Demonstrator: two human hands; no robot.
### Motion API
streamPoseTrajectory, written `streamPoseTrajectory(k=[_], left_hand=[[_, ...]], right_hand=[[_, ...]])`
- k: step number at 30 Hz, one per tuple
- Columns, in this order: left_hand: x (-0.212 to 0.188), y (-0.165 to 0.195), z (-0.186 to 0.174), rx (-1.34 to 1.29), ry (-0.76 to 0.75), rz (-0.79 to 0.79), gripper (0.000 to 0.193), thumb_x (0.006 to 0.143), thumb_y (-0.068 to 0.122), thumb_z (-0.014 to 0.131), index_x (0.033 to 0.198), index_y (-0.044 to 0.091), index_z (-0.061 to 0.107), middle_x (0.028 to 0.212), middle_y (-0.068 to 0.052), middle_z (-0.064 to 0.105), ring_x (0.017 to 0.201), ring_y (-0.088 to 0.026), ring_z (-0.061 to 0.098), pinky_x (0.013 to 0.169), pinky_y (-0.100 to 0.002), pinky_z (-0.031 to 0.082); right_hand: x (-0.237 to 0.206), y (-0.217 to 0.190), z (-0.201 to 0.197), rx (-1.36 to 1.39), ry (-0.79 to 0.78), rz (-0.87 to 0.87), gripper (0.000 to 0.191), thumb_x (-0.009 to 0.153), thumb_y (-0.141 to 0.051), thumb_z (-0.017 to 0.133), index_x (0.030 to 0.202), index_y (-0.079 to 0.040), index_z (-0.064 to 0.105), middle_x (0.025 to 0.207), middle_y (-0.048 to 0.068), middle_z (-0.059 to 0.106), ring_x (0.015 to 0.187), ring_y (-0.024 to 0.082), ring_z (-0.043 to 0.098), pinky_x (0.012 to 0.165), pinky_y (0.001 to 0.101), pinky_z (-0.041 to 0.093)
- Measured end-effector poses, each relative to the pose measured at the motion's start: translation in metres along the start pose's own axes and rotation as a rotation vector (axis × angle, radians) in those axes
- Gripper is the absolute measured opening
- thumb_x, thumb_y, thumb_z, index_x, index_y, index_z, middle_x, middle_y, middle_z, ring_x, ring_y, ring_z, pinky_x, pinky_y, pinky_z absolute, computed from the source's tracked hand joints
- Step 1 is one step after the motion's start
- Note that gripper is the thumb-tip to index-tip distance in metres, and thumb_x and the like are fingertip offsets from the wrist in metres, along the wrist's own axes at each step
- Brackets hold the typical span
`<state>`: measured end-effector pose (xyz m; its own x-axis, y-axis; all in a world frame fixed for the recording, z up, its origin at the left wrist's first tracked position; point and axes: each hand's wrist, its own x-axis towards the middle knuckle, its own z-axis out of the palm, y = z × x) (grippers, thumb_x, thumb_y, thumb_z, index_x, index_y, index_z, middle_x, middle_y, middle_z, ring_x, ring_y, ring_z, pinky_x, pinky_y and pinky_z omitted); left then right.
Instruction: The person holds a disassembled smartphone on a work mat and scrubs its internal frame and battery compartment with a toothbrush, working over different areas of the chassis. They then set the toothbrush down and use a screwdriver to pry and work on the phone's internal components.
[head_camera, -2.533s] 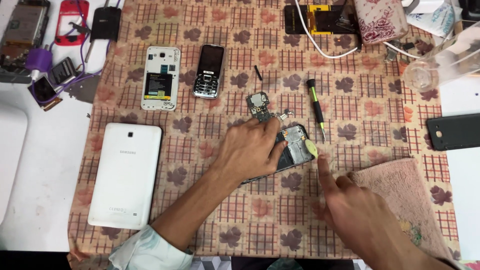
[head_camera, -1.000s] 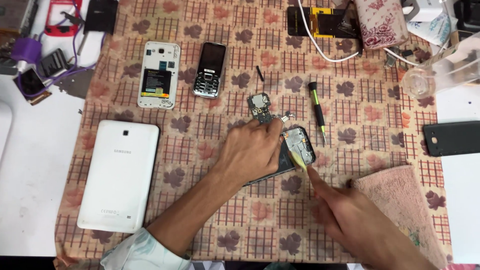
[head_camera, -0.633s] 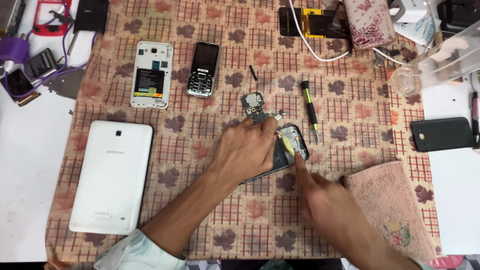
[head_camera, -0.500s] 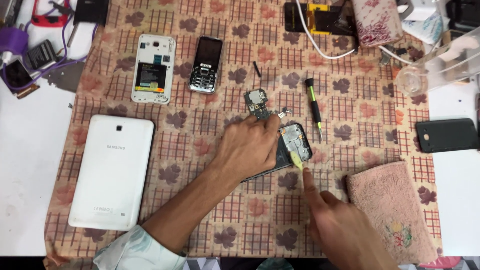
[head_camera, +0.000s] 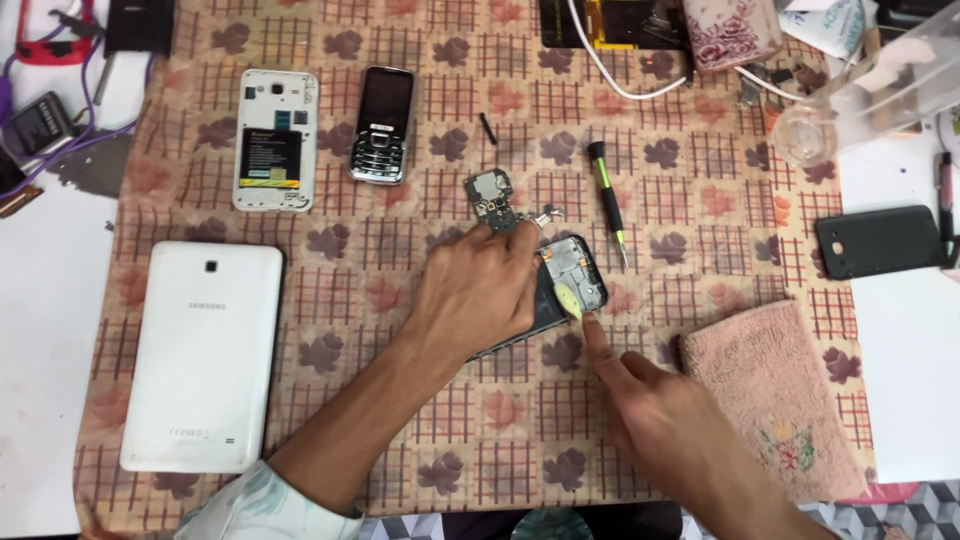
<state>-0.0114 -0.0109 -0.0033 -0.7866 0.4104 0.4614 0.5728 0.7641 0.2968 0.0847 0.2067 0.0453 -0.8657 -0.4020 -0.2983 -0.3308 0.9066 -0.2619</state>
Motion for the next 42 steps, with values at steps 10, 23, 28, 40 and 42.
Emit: streamPoseTrajectory(k=[10, 23, 28, 40, 42], left_hand=[[0.003, 0.0, -0.004, 0.005, -0.026, -0.013, 0.017, 0.078, 0.003, 0.064, 0.093, -0.003, 0.064, 0.049, -0.01, 0.058, 0.046, -0.02, 0.058, 0.035, -0.034, 0.047], [0.001, 0.0, 0.001, 0.034, -0.036, -0.016, 0.019, 0.077, 0.003, 0.063, 0.094, -0.004, 0.065, 0.05, -0.011, 0.059, 0.044, -0.019, 0.057, 0.033, -0.033, 0.046], [0.001, 0.0, -0.001, 0.015, -0.012, -0.022, 0.018, 0.078, 0.005, 0.064, 0.093, -0.003, 0.064, 0.051, -0.012, 0.059, 0.049, -0.021, 0.059, 0.037, -0.035, 0.048], [0.002, 0.001, -0.003, 0.011, 0.009, -0.018, 0.02, 0.077, 0.004, 0.064, 0.095, -0.005, 0.064, 0.06, -0.014, 0.065, 0.052, -0.022, 0.062, 0.04, -0.035, 0.052], [0.002, 0.001, -0.003, -0.017, -0.046, -0.058, 0.017, 0.079, 0.004, 0.064, 0.093, -0.003, 0.064, 0.056, -0.013, 0.064, 0.052, -0.022, 0.063, 0.041, -0.037, 0.052]], right_hand=[[0.015, 0.052, -0.062, -0.041, -0.08, -0.048, 0.064, 0.088, -0.013, 0.063, 0.149, -0.031, 0.057, 0.105, 0.004, 0.079, 0.064, 0.017, 0.072, 0.062, 0.0359, 0.06], [-0.004, -0.035, 0.026, -0.087, 0.013, 0.18, 0.09, 0.075, 0.007, 0.058, 0.159, 0.007, 0.023, 0.107, 0.029, 0.069, 0.067, 0.034, 0.076, 0.06, 0.0387, 0.065], [0.001, -0.046, 0.032, -0.155, -0.001, 0.218, 0.095, 0.073, 0.001, 0.062, 0.158, 0.01, 0.021, 0.101, 0.028, 0.069, 0.061, 0.032, 0.074, 0.053, 0.0387, 0.063], [0.002, -0.042, 0.01, -0.203, 0.024, 0.202, 0.091, 0.075, 0.0, 0.059, 0.16, 0.0, 0.027, 0.099, 0.025, 0.071, 0.058, 0.03, 0.074, 0.051, 0.0405, 0.064], [-0.002, -0.038, 0.011, -0.178, 0.022, 0.21, 0.092, 0.074, -0.001, 0.059, 0.161, 0.0, 0.028, 0.095, 0.023, 0.071, 0.056, 0.03, 0.073, 0.051, 0.0422, 0.063]])
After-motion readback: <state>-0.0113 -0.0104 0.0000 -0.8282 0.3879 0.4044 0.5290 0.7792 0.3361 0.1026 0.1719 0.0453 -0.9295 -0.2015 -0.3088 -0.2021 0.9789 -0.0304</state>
